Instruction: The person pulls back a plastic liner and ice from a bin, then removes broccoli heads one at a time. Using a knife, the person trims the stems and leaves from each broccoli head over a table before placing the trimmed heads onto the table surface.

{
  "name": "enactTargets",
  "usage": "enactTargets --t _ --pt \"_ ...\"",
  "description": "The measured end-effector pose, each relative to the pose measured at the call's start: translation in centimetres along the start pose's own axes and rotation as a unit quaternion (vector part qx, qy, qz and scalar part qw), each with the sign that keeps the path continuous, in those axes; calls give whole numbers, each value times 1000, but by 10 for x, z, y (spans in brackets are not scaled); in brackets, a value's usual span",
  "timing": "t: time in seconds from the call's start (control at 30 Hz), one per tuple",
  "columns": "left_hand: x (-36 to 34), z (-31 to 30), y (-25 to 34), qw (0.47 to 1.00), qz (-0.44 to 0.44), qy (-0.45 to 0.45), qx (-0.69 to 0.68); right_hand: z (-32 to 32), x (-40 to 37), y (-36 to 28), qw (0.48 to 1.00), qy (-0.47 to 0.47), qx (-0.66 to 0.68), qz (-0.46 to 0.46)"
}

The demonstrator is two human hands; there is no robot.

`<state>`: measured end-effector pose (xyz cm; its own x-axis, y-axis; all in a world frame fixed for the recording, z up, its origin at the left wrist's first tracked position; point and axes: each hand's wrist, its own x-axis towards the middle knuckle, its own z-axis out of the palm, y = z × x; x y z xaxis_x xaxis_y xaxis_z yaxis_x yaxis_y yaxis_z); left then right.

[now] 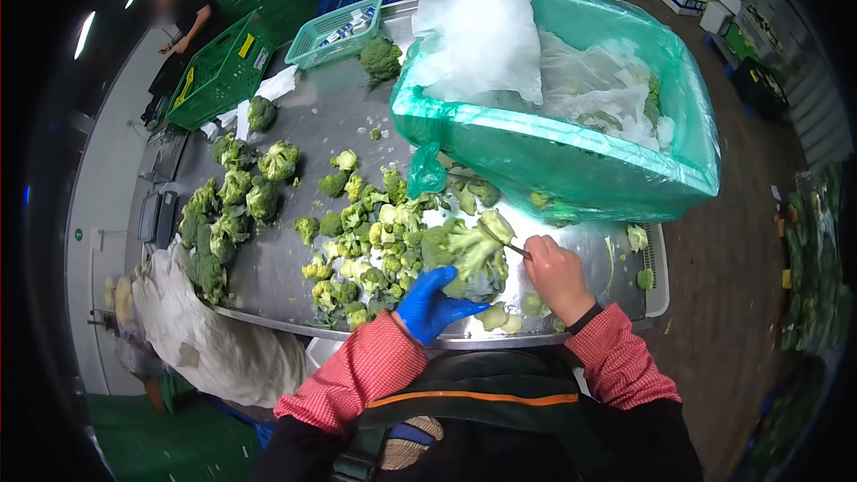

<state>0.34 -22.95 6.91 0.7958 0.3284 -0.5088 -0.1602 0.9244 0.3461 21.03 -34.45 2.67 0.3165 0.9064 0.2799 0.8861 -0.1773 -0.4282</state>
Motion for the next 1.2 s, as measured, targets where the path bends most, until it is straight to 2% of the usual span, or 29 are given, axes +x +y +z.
enactTargets --t 0.03,0.1,0.17,0.2,0.23,0.3,0.33,0.37,0.47,0.53,0.57,0.63,0.67,0.77,0.8,0.9,0.93,1.03,1.07,1.2 --pt "0 0 -6 999 5 30 39 6 -7 6 1000 3 7 -1" --pt "-3 8 -17 982 94 100 133 18 -23 19 1000 9 19 -1" --pt "-6 -15 1 966 200 23 164 24 -50 56 996 -11 -12 87" --pt "-3 -32 21 956 214 -16 200 24 -52 70 991 -18 -29 127" --pt "-15 -23 33 956 234 5 174 13 -41 61 990 -8 -7 139" --pt "-28 -19 52 985 130 65 91 -8 -17 36 985 15 40 164" --pt "-21 -18 50 986 137 72 67 -7 -6 23 987 36 64 146" --pt "-23 -15 47 981 126 117 87 -9 4 7 989 52 90 105" --pt "-20 -25 33 971 181 74 134 -24 27 -41 976 39 208 60" --pt "-20 -30 32 938 241 90 230 -35 44 -66 965 25 256 46" --pt "-19 -36 32 911 276 96 291 -34 51 -75 967 27 254 10" --pt "-22 -38 32 885 294 107 345 -31 61 -89 965 32 251 -61" --pt "-25 -40 32 870 302 114 372 -20 62 -88 962 0 262 -79" --pt "-39 -41 36 956 215 107 171 -3 64 -106 935 47 352 -23" --pt "-41 -47 35 959 217 90 158 1 65 -108 920 21 389 41" --pt "-52 -52 46 951 209 108 203 2 70 -106 860 -85 480 152" --pt "-58 -42 50 946 191 151 214 5 69 -109 891 -43 444 80" --pt "-61 -57 67 963 118 153 190 -13 68 -116 959 -84 272 9" --pt "-62 -57 70 950 131 181 218 -4 63 -106 979 -39 186 -77" --pt "-68 -70 91 927 124 219 278 -5 54 -82 981 -86 43 -170"
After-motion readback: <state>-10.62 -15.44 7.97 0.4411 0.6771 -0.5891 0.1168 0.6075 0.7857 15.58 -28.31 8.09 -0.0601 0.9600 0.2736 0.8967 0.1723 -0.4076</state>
